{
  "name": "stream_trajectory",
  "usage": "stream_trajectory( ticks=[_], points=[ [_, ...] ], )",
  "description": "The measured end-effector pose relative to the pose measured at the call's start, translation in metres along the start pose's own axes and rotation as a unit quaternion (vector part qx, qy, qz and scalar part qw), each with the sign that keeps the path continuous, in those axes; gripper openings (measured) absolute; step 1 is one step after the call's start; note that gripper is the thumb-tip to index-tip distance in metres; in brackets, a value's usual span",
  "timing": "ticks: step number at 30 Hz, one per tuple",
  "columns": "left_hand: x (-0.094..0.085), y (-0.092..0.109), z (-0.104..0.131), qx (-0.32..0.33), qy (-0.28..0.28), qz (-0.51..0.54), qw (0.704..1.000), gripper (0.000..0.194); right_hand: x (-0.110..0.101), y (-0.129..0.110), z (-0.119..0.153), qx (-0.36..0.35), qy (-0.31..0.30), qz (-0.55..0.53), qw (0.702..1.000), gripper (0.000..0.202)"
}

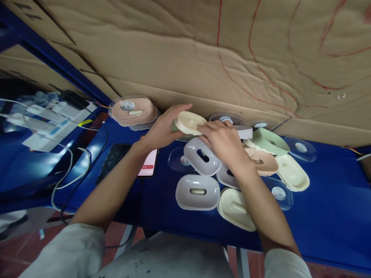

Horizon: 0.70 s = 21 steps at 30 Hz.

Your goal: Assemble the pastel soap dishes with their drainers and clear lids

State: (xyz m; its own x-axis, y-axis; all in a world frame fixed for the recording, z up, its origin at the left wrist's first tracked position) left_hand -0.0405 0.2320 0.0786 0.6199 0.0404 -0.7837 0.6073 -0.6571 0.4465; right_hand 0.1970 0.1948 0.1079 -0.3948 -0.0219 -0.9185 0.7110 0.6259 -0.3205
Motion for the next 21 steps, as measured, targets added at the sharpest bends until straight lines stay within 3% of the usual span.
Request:
stream_trajectory(
  ticks=[2, 5, 9, 11, 14, 17, 19, 21],
  points=[
    [-0.006, 0.001, -0.001, 0.016, 0.001, 0.004, 1.0, 0.068, -0.006, 0.001, 0.001, 0.01, -0.01, -0.018, 1.0, 0.026],
    [-0.01, -0.009, 0.002, 0.017, -0.057, -0.005, 0.998, 0.096, -0.023, 0.004, 0.005, 0.046, 0.011, -0.068, 0.997, 0.028],
    [0.002, -0.035, 0.012, -0.055, -0.179, -0.12, 0.975, 0.111, -0.054, 0.005, 0.019, 0.069, 0.063, -0.123, 0.988, 0.031],
    [0.012, -0.045, 0.015, -0.076, -0.203, -0.15, 0.965, 0.109, -0.066, 0.009, 0.028, 0.069, 0.077, -0.132, 0.986, 0.031],
    [0.019, -0.052, 0.015, -0.07, -0.182, -0.119, 0.974, 0.106, -0.071, 0.021, 0.042, 0.108, 0.051, -0.097, 0.988, 0.031],
    [0.012, -0.051, 0.011, -0.087, -0.15, -0.083, 0.981, 0.102, -0.065, 0.032, 0.048, 0.152, 0.003, -0.045, 0.987, 0.035],
    [0.001, -0.045, 0.009, -0.103, -0.137, -0.066, 0.983, 0.099, -0.06, 0.028, 0.044, 0.129, 0.003, -0.048, 0.99, 0.041],
    [-0.011, -0.036, 0.007, -0.097, -0.117, -0.046, 0.987, 0.097, -0.056, 0.016, 0.035, 0.082, 0.04, -0.075, 0.993, 0.051]
  ],
)
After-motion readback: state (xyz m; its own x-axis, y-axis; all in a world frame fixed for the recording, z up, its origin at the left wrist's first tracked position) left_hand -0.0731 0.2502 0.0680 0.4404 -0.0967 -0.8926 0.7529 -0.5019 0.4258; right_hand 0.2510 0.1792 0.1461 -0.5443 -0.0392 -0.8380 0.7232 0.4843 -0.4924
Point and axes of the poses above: each hand's wrist, its own z-axis away from the middle knuckle, its own x-axis out of the palm, y = z × x, the point moved 1 cm from there along -z, towards the middle knuckle, and after that the axes turned 15 degrees about -z, right-handed, at the moved point
